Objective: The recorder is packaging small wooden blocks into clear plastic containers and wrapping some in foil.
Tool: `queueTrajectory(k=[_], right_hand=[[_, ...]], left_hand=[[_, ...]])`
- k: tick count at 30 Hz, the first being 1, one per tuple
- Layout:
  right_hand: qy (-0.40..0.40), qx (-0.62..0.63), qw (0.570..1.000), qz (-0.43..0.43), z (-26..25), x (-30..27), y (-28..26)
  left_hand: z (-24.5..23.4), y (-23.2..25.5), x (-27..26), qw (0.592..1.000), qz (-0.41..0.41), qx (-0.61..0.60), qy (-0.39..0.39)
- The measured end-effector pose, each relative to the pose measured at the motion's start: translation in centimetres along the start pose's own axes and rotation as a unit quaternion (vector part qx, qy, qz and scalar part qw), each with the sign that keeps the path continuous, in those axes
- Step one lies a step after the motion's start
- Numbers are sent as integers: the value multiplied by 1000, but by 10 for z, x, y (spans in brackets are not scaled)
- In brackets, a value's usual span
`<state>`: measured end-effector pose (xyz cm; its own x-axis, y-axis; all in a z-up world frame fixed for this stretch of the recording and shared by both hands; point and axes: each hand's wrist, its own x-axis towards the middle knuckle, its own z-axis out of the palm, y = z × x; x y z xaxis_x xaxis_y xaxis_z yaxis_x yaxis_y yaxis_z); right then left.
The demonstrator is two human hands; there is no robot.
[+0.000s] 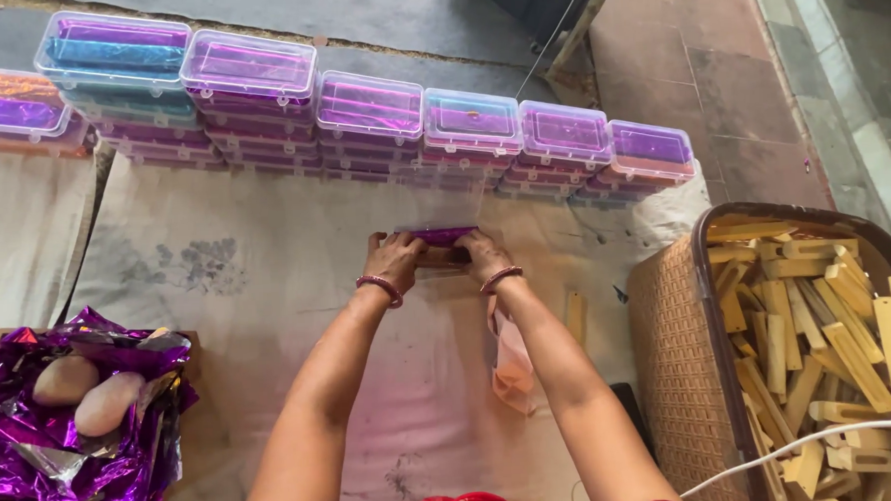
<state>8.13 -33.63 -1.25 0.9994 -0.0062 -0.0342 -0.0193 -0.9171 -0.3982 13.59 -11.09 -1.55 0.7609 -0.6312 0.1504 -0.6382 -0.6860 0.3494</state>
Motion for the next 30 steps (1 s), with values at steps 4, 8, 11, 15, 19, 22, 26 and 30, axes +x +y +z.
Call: queueTrajectory(k=[4, 8, 11, 15, 19, 22, 26, 30], right_hand=[[15, -51, 998, -31, 3, 5, 11], [32, -105, 993, -44, -3, -3, 2], [30, -106, 993, -38, 0, -1, 7], [-13, -101, 995, -8, -9, 3, -6], [-34, -105, 994, -2, -9, -2, -23], [-22, -123, 992, -5, 1, -2, -29], [-13, -130, 991, -5, 8, 4, -26], [-23, -105, 994, 3, 3, 6, -30]], left_hand=[[18, -3, 0, 1000, 17, -4, 6], [32, 1, -7, 998, 20, 42, 32], [18, 10, -14, 991, -20, -27, 129], [20, -3, -16, 985, -99, -50, 132], [13, -25, -18, 989, -94, -108, 43], [12, -34, -21, 992, -65, -103, 34], [18, -38, -20, 993, -48, -104, 24], [21, -38, -20, 992, -66, -109, 14]])
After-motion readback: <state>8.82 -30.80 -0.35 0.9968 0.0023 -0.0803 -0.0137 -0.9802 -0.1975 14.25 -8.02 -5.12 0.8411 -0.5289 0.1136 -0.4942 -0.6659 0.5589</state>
